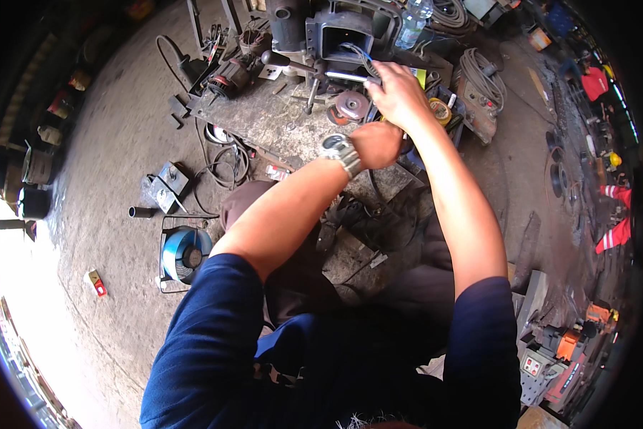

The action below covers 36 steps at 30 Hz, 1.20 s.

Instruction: The person measures a motor housing with a tape measure, then disassembles a power tool by removing screws and opening the casing. They manipulate internal wires and components, then reassemble the tool and tighten screws.

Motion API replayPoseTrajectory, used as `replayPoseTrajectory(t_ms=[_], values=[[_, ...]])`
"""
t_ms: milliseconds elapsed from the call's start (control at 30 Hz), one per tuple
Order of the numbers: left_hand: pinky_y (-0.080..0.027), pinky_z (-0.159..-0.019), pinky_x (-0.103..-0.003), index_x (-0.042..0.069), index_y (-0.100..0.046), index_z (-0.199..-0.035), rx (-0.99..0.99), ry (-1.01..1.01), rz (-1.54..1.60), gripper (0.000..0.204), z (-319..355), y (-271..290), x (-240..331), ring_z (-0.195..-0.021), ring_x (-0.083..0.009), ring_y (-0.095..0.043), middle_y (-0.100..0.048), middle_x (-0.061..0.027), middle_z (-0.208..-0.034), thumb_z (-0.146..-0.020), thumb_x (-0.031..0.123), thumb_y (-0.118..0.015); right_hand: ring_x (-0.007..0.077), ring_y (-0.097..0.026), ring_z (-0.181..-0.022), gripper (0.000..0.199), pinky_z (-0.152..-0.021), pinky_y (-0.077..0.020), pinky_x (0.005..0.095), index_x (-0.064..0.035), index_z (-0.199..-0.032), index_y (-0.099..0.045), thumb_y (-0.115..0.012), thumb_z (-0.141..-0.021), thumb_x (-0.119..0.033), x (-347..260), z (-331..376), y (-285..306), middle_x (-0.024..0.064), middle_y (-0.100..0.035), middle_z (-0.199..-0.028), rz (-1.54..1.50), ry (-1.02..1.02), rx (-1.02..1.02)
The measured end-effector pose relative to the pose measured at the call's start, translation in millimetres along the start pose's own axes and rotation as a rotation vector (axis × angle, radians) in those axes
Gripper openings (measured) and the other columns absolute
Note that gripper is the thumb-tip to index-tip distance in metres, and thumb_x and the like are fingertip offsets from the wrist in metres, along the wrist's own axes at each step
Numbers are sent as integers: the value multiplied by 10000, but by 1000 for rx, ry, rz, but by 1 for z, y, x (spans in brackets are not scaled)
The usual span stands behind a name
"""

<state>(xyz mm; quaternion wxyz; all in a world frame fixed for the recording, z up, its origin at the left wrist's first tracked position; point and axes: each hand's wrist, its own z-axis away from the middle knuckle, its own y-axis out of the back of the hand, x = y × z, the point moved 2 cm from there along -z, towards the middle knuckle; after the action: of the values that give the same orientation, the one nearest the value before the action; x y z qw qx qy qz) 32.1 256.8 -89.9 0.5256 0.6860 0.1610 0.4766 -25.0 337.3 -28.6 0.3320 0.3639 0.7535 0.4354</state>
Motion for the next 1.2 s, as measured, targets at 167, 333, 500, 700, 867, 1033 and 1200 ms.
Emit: replayPoseTrajectory(t_ms=[167,333,500,700,867,1033,1200], values=[[-542,-915,-515,44,-775,-1015,10,245,35,359,85,71,-80,-980,-411,-701,-735,-231,-1034,-972,363,-616,400,-613,-1192,410,-1019,-489,508,12,-1247,-639,-648,-985,-303,-10,-14,-26,239,-607,-1271,218,-22,-237],[-535,-912,-370,0,-670,-1283,792,684,563,430,135,121,-240,-1047,-234,-702,-750,-156,-1133,-981,304,-695,419,-688,-1038,319,-904,-536,532,-2,-1105,-657,-664,-979,-294,-22,-27,-51,231,-684,-1144,191,-49,-161],[-492,-1042,-334,-54,-468,-1468,841,167,1119,843,48,131,-237,-1261,-250,-579,-599,-182,-1404,-844,336,-879,345,-726,-981,387,-886,-533,490,-73,-1060,-707,-644,-977,-445,-14,-32,-49,155,-759,-961,171,-73,-227],[-519,-994,-368,57,-461,-1420,842,-30,1060,841,-12,137,-221,-1156,-213,-633,-658,-91,-1286,-750,195,-949,375,-709,-911,419,-833,-535,496,-56,-962,-673,-636,-976,-473,5,-24,-66,180,-733,-889,149,35,-146],[-493,-1021,-391,37,-521,-1398,994,-15,913,676,-15,139,-235,-1166,-215,-616,-655,-112,-1301,-856,271,-849,397,-692,-894,419,-814,-525,508,-48,-939,-653,-652,-969,-466,11,-20,-73,189,-713,-858,101,83,-88],[-528,-865,-350,9,-494,-1452,964,225,701,662,-4,135,-246,-1043,-210,-656,-656,-134,-1293,-925,303,-764,418,-679,-899,422,-812,-521,518,-42,-942,-648,-665,-962,-464,18,-24,-72,199,-707,-869,61,85,-80],[-512,-1004,-431,-3,-643,-1251,1027,377,381,498,42,106,-300,-1171,-357,-649,-684,-245,-1191,-975,411,-670,414,-706,-910,410,-831,-552,514,-42,-955,-675,-682,-951,-452,7,-29,-68,218,-728,-894,66,-4,-126]])
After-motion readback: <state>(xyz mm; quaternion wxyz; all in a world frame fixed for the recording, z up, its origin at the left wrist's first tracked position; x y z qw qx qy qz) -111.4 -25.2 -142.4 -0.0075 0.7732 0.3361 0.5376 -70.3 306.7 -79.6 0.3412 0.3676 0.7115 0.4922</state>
